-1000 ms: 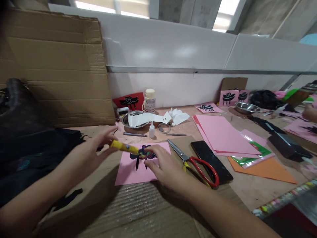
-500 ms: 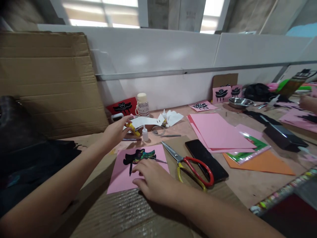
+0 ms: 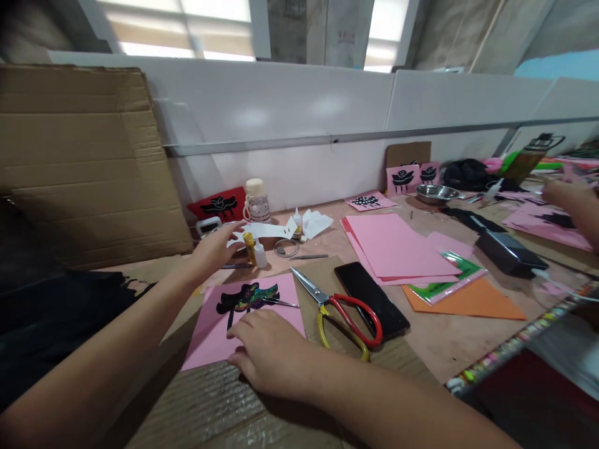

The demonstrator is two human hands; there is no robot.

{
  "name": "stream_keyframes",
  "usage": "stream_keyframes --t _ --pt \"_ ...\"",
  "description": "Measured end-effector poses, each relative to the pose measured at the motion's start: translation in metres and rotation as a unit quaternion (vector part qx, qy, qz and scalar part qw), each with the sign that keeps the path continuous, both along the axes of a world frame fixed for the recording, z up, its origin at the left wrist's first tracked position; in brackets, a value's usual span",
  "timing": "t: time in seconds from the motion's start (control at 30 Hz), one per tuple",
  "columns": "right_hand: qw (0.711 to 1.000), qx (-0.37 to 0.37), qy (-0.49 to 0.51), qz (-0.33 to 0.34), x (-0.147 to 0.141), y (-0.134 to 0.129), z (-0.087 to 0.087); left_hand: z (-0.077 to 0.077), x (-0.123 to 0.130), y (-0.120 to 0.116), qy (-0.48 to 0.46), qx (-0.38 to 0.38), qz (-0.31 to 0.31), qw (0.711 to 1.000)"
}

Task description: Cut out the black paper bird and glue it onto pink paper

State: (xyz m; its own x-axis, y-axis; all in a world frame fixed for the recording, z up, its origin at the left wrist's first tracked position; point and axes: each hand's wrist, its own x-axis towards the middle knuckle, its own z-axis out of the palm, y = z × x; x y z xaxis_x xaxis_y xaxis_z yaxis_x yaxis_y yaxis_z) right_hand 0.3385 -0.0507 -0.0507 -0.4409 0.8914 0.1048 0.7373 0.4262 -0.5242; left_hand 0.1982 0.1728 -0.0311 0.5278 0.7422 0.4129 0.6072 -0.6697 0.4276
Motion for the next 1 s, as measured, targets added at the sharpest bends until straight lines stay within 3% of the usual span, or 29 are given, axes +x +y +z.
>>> stream_keyframes --t 0.13,0.27,0.43,0.57,0.63,0.73,0.8,0.9,1.0 --pt "0.999 -0.043 0.007 0.005 -0.007 -0.008 0.004 0.012 -0.037 -0.017 -0.089 -0.023 0.016 0.996" --pt "0.996 -0.057 -0.068 0.005 -0.017 -0.016 0.003 0.018 -0.081 -0.052 -0.168 -0.095 -0.017 0.981" --pt "0.993 -0.066 -0.063 0.068 -0.027 -0.027 -0.007 0.015 -0.113 -0.096 -0.202 -0.162 -0.026 0.966" --pt "0.994 -0.035 -0.035 0.096 -0.029 -0.032 -0.006 0.007 -0.129 -0.104 -0.201 -0.170 -0.020 0.964" --pt "0.998 -0.008 -0.019 0.052 -0.024 -0.027 0.000 -0.004 -0.137 -0.100 -0.192 -0.167 -0.007 0.967" --pt "0.994 0.037 0.001 -0.100 -0.006 -0.007 0.009 -0.031 -0.143 -0.087 -0.167 -0.167 0.024 0.971" --pt "0.985 0.050 -0.003 -0.165 0.011 0.010 0.011 -0.050 -0.142 -0.078 -0.144 -0.172 0.053 0.973" --pt "0.974 0.044 -0.017 -0.223 0.034 0.033 0.006 -0.068 -0.129 -0.068 -0.105 -0.178 0.080 0.975" --pt "0.968 0.021 -0.027 -0.248 0.048 0.047 -0.003 -0.070 -0.110 -0.064 -0.086 -0.186 0.069 0.976"
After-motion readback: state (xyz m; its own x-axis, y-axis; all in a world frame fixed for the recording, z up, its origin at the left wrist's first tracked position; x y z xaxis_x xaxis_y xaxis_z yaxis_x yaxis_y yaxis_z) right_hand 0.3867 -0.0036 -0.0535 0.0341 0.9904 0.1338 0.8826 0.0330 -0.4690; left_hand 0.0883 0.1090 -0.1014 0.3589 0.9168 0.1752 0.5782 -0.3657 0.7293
